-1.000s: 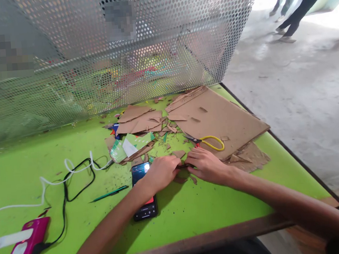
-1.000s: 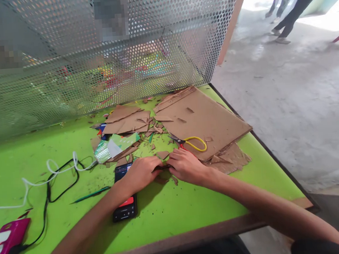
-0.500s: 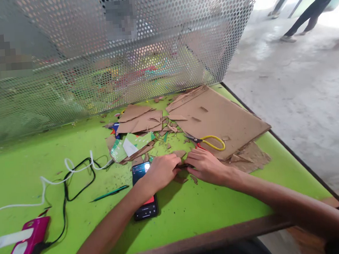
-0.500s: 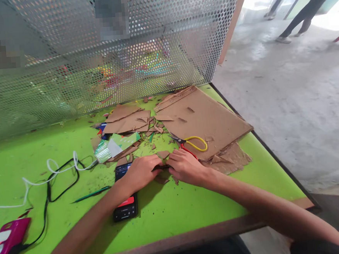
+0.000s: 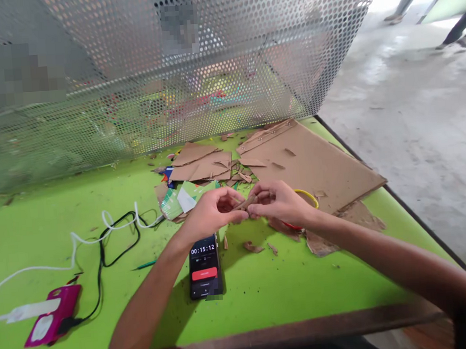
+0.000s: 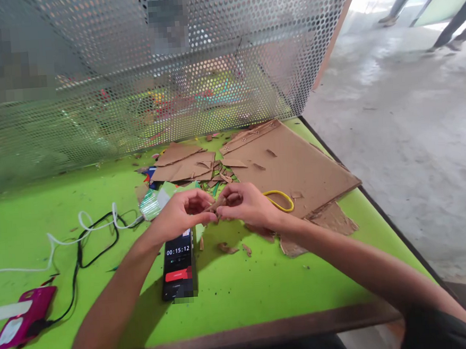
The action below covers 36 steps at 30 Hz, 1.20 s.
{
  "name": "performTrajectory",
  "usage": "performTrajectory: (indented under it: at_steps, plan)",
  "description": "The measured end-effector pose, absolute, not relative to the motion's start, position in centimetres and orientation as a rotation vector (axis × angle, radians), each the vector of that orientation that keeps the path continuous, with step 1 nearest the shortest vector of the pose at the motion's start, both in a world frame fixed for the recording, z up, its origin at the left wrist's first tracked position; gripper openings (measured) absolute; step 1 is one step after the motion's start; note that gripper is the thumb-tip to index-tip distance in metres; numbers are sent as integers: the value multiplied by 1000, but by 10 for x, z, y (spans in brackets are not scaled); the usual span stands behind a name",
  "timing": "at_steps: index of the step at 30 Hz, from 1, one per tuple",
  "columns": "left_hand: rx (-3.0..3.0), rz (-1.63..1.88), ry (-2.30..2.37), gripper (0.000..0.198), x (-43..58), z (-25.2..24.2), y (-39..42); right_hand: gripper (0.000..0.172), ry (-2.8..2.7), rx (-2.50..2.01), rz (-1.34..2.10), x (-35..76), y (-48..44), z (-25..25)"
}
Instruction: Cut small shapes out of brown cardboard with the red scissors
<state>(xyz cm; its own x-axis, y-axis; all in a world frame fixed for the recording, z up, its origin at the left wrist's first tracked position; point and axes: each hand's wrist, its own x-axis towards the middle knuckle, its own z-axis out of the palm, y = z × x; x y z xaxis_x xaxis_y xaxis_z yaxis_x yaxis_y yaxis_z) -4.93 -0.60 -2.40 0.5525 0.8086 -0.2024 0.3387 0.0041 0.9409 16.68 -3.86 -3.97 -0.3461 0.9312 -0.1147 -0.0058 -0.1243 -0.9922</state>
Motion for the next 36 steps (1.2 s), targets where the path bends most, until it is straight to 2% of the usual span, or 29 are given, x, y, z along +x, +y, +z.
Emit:
performTrajectory:
  at_steps: [3,8,14,21,30,36]
  plan:
    - [1602,689,1020,34,-50,-17,-4,24,-1214,-1049,1685,163,-24,-33]
    - [1917,951,1039,9,-48,-9,-12,28,-1059,-991,1663,160,-12,-32]
    - [2531,1173,925,26,-45,-15,-16,33,-1041,-967,1680,161,-12,-33]
    - [2687,1201,834,31,-47,-19,-10,35,-1092,-997,1719,165,-13,-30]
    - [2816,1257,847,34,-48,-20,-14,36,-1136,-985,1762,167,-16,-25]
    - [2902,1332,786,23,-49,-21,-15,35,-1121,-954,1772,165,-19,-23]
